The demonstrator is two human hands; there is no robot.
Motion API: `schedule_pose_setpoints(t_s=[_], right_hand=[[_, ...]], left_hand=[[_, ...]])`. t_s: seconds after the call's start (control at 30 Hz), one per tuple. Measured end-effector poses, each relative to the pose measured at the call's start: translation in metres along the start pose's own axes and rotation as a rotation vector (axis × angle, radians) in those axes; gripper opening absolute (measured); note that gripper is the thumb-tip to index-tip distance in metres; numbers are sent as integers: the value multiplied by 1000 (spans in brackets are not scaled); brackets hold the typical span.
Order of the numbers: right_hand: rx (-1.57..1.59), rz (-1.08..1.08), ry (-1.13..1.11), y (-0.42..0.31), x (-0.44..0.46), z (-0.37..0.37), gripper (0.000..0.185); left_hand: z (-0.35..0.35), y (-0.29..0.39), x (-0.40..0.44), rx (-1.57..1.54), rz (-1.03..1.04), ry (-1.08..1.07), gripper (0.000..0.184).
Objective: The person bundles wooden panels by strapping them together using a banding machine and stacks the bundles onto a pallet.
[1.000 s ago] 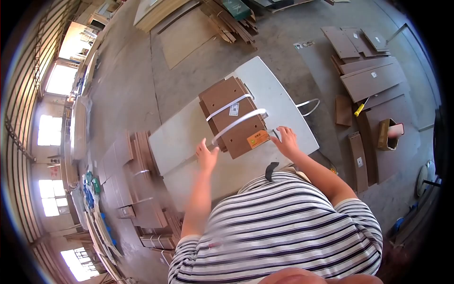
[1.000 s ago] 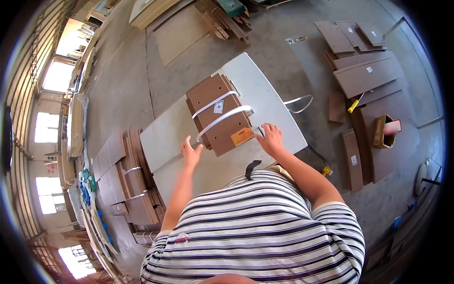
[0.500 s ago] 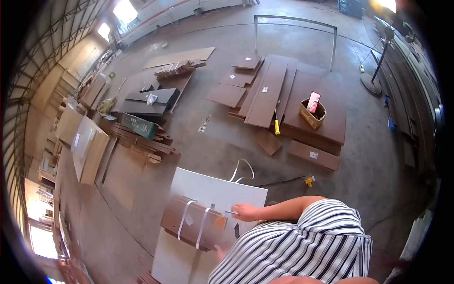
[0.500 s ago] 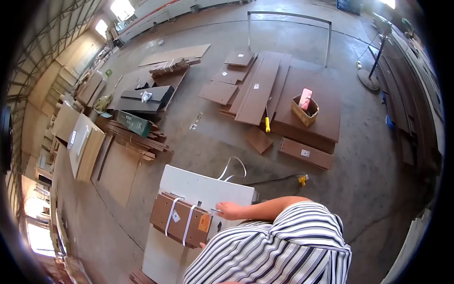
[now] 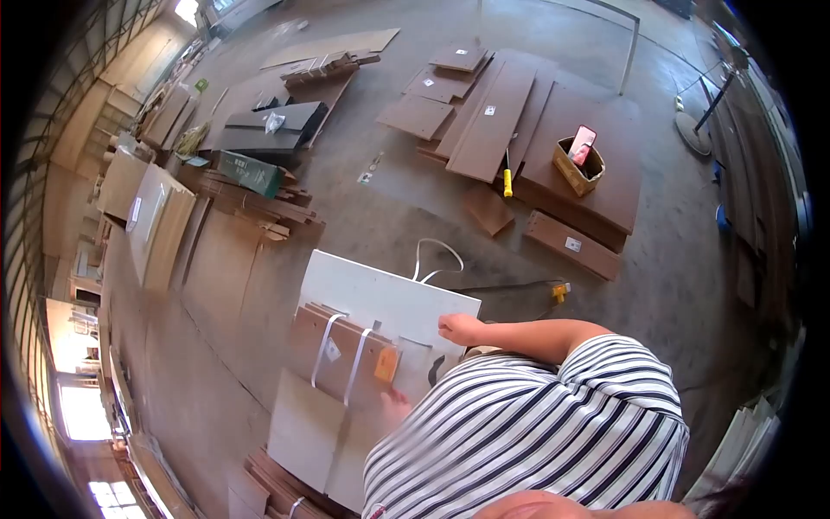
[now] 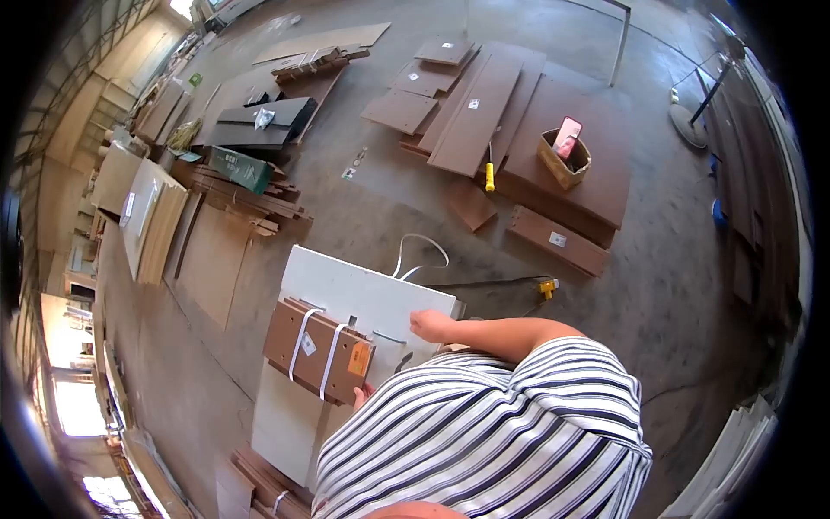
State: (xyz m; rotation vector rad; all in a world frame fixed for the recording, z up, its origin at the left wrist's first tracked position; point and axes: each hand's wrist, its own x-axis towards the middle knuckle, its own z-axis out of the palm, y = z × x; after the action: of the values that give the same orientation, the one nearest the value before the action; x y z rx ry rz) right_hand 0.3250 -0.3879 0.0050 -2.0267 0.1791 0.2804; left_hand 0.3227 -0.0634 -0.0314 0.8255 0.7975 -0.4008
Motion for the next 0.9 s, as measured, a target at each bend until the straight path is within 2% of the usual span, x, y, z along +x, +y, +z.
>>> schedule_pose_setpoints(t_s=[0.03, 0.13, 0.2, 0.23, 0.3, 0.43, 0.5, 0.6, 0.9], right_hand=[[-24, 13, -23, 3, -1, -2, 23], [-58, 34, -37, 8, -4, -10, 23], [-75, 47, -24, 14, -4, -19, 23], [-65, 50, -3, 18, -4, -19, 22], [-54, 58, 13, 23, -6, -17, 22], [-30, 82, 17, 29, -5, -26, 21], [-37, 35, 3, 26, 0, -31, 21], [-37, 52, 18, 25, -3, -39, 21], [-103, 14, -27, 41, 5, -41, 20]], left_hand=[[-13, 0, 10, 41, -4, -78, 32], [-19, -3, 17, 11, -60, -73, 34], [-2, -10, 14, -144, -48, 75, 37], [16, -12, 2, -144, -54, 74, 37], [46, -13, -27, -20, 107, -50, 40], [47, -19, -18, -50, 157, -137, 35], [68, -18, -28, -165, 140, -50, 32], [83, -18, -34, -217, 160, -54, 35], [65, -23, -15, -199, 218, -44, 36]])
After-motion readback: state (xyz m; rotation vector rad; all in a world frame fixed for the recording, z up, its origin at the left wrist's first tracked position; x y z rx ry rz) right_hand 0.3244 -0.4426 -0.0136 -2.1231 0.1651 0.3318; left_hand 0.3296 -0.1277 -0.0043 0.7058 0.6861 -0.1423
